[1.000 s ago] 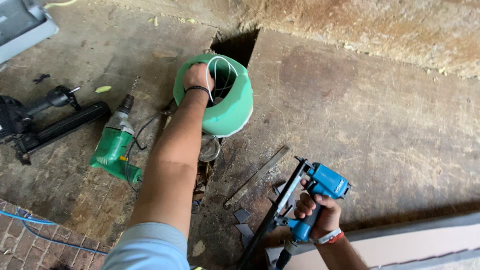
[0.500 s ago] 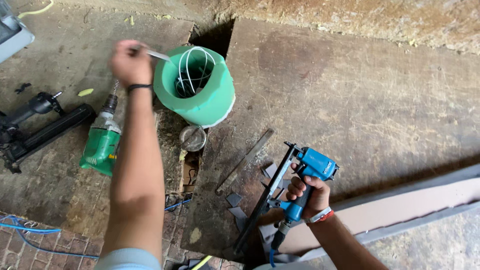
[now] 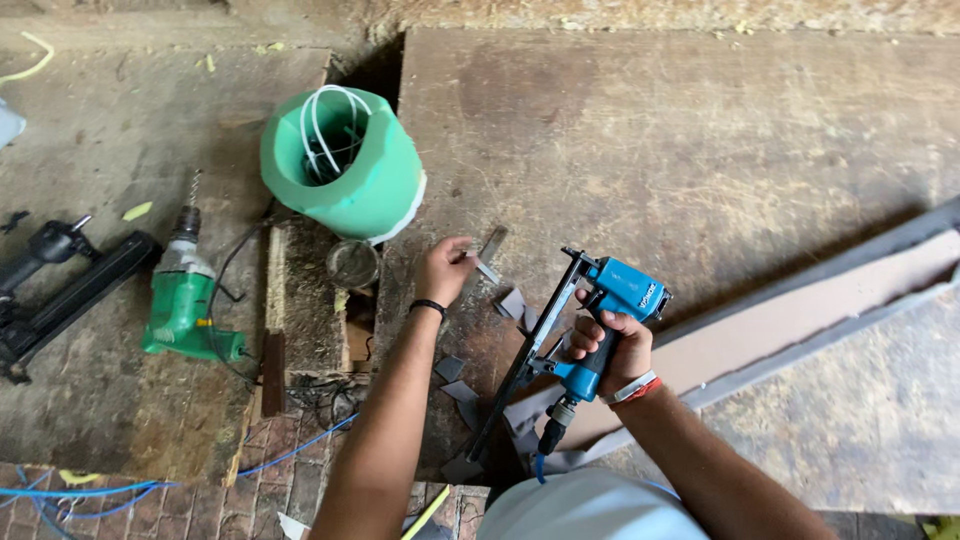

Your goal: The person wraps a long narrow wooden strip with gray fabric, folding the fabric over the edges. They trim excess fabric with shears, then use a pneumatic nailer to staple the fabric along the back of the strip, working along its length and repositioning the strip on the workbench.

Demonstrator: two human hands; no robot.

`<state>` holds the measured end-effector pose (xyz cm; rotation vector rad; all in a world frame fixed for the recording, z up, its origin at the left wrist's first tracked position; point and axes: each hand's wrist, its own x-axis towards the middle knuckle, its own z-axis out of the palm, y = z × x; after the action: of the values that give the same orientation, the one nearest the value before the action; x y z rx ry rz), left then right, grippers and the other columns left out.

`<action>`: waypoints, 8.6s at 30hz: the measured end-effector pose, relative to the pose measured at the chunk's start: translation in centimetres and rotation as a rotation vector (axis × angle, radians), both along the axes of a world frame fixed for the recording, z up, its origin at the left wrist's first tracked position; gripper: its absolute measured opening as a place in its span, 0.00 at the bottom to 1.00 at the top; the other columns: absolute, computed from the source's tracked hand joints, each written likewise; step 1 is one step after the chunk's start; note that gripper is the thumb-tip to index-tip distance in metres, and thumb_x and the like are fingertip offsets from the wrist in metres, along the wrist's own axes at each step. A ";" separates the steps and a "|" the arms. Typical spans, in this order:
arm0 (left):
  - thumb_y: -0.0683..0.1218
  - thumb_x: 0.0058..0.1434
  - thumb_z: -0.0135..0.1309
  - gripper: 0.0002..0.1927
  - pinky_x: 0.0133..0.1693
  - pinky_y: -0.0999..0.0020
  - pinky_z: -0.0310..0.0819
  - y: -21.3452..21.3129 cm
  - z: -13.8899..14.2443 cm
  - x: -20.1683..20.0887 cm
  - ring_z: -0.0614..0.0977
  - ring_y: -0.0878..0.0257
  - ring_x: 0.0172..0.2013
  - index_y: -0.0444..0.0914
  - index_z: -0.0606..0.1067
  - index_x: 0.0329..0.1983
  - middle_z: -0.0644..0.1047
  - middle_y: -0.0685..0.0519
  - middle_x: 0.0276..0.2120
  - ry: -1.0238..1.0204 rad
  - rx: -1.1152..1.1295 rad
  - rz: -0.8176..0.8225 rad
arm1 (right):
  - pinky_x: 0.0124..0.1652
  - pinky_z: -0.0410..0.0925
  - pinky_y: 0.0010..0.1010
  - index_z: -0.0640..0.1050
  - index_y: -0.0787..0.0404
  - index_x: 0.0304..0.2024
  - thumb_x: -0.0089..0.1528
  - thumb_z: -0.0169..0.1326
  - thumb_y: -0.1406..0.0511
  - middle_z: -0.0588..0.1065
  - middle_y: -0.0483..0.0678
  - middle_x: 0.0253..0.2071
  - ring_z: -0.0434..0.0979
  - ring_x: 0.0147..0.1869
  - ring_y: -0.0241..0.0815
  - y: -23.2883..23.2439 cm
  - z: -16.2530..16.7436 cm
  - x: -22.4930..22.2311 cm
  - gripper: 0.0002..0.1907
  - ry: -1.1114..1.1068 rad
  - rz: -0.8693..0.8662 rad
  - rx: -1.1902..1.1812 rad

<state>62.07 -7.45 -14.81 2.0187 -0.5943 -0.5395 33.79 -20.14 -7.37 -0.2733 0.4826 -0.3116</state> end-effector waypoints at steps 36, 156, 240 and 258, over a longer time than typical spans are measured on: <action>0.38 0.60 0.64 0.05 0.37 0.74 0.84 0.2 15.4 -26.7 0.85 0.70 0.36 0.39 0.80 0.38 0.85 0.53 0.36 0.112 -0.466 -0.257 | 0.31 0.64 0.31 0.74 0.60 0.56 0.56 0.62 0.62 0.68 0.40 0.22 0.68 0.25 0.36 1.4 3.2 -14.9 0.26 -0.262 -0.100 -0.151; 0.47 0.66 0.51 0.53 0.61 0.49 0.71 -44.3 0.7 -52.0 0.78 0.43 0.58 0.62 0.27 0.77 0.69 0.35 0.65 -0.095 0.442 -1.161 | 0.49 0.73 0.46 0.65 0.59 0.66 0.51 0.65 0.67 0.78 0.60 0.45 0.79 0.49 0.59 -25.5 -6.9 -51.0 0.41 1.551 0.161 -1.136; 0.48 0.64 0.51 0.54 0.53 0.46 0.76 -40.5 -1.5 -51.6 0.81 0.35 0.49 0.55 0.24 0.78 0.76 0.30 0.55 -0.162 0.447 -1.134 | 0.33 0.65 0.33 0.78 0.61 0.36 0.68 0.56 0.55 0.74 0.45 0.30 0.71 0.32 0.39 -29.6 -14.2 -38.0 0.16 0.998 -0.651 -0.712; 0.48 0.65 0.49 0.54 0.57 0.50 0.75 -41.2 0.9 -50.9 0.83 0.42 0.49 0.59 0.21 0.76 0.76 0.34 0.57 -0.166 0.531 -1.166 | 0.28 0.70 0.33 0.79 0.62 0.37 0.58 0.64 0.65 0.76 0.47 0.27 0.74 0.24 0.38 -32.9 -4.1 -49.2 0.09 1.014 -0.271 -0.495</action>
<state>11.15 -48.60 -13.87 2.0261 -1.9161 -1.3092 -15.41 -53.03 -11.44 -0.8647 1.4537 -0.5519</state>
